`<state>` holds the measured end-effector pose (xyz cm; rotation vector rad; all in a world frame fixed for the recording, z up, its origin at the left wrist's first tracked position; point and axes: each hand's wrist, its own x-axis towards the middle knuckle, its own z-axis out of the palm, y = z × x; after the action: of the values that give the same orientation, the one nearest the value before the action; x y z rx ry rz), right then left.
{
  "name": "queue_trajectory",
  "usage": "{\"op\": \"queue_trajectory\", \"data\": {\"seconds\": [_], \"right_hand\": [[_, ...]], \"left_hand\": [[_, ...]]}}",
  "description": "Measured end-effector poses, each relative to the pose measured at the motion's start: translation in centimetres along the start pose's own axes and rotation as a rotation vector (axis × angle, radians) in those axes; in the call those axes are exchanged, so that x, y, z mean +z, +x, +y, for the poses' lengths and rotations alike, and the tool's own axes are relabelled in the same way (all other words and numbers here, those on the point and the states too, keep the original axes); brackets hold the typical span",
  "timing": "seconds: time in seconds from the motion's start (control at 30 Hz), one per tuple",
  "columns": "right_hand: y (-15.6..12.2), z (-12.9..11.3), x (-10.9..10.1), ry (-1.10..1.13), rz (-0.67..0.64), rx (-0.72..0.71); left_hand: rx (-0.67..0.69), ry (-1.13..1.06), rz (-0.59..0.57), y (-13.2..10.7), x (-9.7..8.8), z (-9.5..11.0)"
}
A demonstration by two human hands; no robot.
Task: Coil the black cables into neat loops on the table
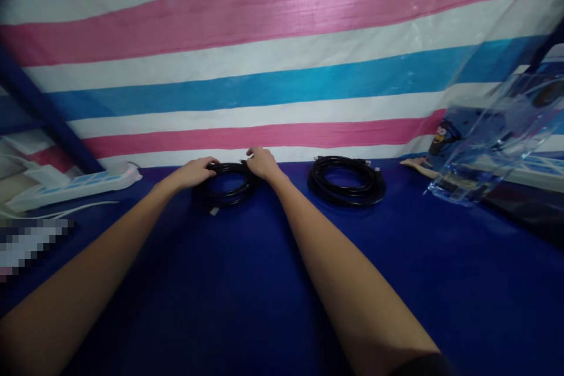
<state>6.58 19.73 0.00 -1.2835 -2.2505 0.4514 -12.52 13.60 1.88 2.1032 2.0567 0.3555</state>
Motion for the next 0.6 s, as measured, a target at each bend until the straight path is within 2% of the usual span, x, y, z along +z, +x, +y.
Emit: {"op": "queue_trajectory", "data": {"seconds": [0.13, 0.3, 0.4, 0.6], "right_hand": [[0.1, 0.9, -0.2, -0.035, 0.008, 0.064], [-0.2, 0.7, -0.7, -0.033, -0.113, 0.007], [-0.4, 0.2, -1.0, -0.068, -0.165, -0.019], [-0.7, -1.3, -0.9, -0.095, -0.036, -0.037]], "left_hand": [[-0.004, 0.055, 0.047, -0.1, 0.8, 0.0], [-0.091, 0.194, 0.094, 0.1, 1.2, 0.4], [-0.098, 0.257, 0.124, 0.0, 1.0, 0.8], [-0.126, 0.285, 0.238, -0.8, 0.3, 1.5]]}}
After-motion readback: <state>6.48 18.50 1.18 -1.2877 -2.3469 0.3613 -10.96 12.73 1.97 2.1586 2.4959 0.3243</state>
